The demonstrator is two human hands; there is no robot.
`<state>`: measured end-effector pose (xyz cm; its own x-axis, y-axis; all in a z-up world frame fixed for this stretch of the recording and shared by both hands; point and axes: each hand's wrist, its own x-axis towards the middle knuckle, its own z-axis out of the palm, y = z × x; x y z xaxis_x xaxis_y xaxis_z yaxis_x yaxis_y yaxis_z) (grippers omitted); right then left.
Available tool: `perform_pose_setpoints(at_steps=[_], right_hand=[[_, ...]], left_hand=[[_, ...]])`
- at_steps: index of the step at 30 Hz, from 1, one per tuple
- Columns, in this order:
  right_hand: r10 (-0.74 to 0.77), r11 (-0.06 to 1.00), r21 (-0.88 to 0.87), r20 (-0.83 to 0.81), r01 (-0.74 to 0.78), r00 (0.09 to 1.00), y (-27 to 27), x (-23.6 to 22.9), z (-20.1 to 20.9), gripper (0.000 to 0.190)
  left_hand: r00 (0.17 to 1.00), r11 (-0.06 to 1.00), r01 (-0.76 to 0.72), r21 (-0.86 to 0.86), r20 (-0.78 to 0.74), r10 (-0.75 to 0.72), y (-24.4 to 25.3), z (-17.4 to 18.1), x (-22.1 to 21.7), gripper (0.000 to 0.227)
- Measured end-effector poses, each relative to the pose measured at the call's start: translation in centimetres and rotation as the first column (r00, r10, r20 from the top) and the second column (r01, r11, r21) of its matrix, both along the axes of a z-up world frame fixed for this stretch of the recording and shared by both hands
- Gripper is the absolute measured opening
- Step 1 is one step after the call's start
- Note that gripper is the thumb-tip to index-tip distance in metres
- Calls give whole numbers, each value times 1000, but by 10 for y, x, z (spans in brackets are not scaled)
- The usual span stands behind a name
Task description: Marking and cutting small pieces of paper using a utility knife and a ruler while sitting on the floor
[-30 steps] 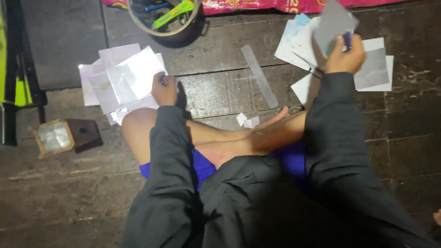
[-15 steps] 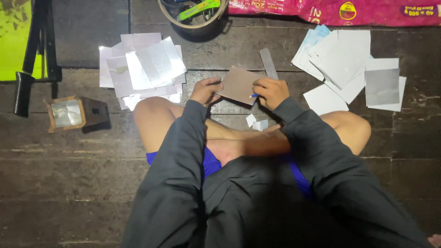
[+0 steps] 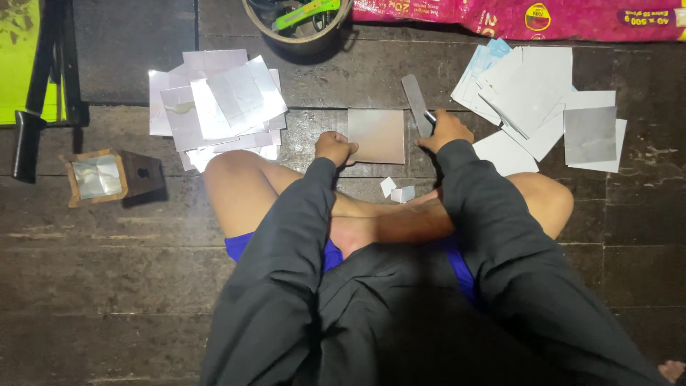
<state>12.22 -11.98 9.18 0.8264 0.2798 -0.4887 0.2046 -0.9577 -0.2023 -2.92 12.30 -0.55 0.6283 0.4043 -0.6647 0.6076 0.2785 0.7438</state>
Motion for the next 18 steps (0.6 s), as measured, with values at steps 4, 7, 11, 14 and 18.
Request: perform_pose_setpoints(at_steps=[4,7,11,14,18], right_hand=[[-27,1000,-13,42,28,999,-5,6,-20,70],[13,996,86,86,-21,996,10,-4,2,62],[311,940,78,197,-331,930,45,-27,4,55],[415,894,61,256,-443,873,69,-31,-40,49],[285,937,142,225,-320,932,85,-41,-29,50]], left_hand=[[999,996,43,84,-21,-42,-4,9,-3,22],[995,971,97,220,-49,-88,-3,-5,0,20],[976,915,166,369,-192,-99,-15,-6,0,19],[978,919,102,380,-205,-24,-19,12,-1,29],[982,922,58,383,-189,16,-26,28,-3,44]])
